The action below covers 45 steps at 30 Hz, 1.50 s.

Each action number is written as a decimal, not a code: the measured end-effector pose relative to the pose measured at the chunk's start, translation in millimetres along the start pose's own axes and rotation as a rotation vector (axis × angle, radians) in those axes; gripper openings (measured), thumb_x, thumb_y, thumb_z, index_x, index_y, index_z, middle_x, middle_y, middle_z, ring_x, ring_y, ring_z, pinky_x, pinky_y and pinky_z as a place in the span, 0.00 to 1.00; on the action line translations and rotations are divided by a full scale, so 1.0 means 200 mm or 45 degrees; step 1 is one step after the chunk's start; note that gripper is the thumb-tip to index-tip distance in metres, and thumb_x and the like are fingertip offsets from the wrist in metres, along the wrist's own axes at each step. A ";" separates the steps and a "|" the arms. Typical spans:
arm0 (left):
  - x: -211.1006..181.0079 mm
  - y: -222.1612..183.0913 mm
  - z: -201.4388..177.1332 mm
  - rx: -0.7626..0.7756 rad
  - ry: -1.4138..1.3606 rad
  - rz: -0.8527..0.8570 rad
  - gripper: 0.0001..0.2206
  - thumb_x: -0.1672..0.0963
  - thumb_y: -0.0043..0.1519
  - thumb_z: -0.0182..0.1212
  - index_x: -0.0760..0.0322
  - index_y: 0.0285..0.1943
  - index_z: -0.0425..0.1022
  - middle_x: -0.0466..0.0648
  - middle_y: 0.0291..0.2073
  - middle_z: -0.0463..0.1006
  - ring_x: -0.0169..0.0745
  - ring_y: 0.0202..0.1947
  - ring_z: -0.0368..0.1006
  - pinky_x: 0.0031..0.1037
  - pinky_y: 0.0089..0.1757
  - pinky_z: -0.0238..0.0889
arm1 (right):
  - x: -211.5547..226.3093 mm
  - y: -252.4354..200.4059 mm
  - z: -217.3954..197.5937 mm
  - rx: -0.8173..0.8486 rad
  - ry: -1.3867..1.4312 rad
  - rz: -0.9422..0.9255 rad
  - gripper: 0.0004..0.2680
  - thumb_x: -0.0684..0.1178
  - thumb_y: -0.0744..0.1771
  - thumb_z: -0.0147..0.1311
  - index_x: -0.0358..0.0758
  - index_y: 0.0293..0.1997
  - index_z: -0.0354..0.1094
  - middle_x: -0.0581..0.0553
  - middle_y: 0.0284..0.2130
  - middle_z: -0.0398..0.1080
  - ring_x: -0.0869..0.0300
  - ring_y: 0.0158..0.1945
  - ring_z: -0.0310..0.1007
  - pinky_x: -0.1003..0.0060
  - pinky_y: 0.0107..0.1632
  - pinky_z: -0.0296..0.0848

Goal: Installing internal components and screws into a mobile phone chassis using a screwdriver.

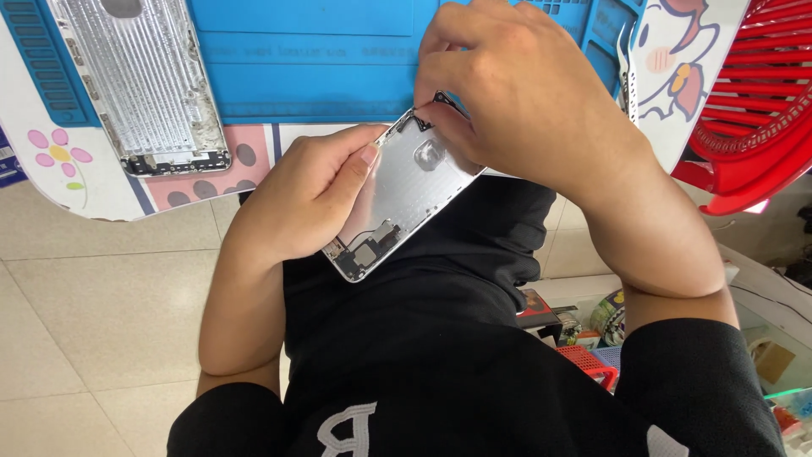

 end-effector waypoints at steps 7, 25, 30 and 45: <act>0.00 0.00 -0.01 0.019 -0.075 0.006 0.18 0.59 0.71 0.45 0.69 0.69 0.69 0.46 0.18 0.71 0.29 0.19 0.65 0.25 0.26 0.59 | -0.04 0.07 -0.03 0.102 0.133 -0.015 0.04 0.39 0.62 0.66 0.35 0.35 0.76 0.42 0.37 0.75 0.48 0.41 0.75 0.57 0.44 0.72; -0.02 0.01 -0.02 0.108 -0.079 -0.025 0.17 0.60 0.70 0.45 0.74 0.65 0.70 0.44 0.15 0.72 0.28 0.15 0.67 0.23 0.24 0.61 | -0.11 0.14 -0.04 0.527 0.065 -0.072 0.08 0.44 0.61 0.67 0.47 0.41 0.83 0.49 0.37 0.80 0.53 0.32 0.77 0.61 0.35 0.72; -0.05 0.01 -0.03 0.126 -0.089 -0.070 0.17 0.60 0.69 0.45 0.71 0.64 0.72 0.46 0.15 0.72 0.29 0.16 0.66 0.24 0.24 0.60 | -0.14 0.14 -0.03 0.557 0.182 -0.054 0.07 0.43 0.63 0.64 0.45 0.42 0.82 0.50 0.39 0.80 0.55 0.34 0.77 0.63 0.37 0.73; 0.01 0.00 -0.03 0.057 -0.080 0.108 0.17 0.60 0.71 0.46 0.73 0.66 0.71 0.43 0.20 0.73 0.28 0.21 0.67 0.23 0.27 0.60 | -0.11 0.14 -0.02 0.533 0.169 0.001 0.04 0.45 0.65 0.64 0.43 0.41 0.81 0.48 0.33 0.79 0.55 0.31 0.76 0.62 0.34 0.72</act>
Point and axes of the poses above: each hand's wrist, its own y-axis towards the middle knuckle, its own z-axis out of the palm, x = y × z, the point moved 1 cm from there along y, towards the middle knuckle
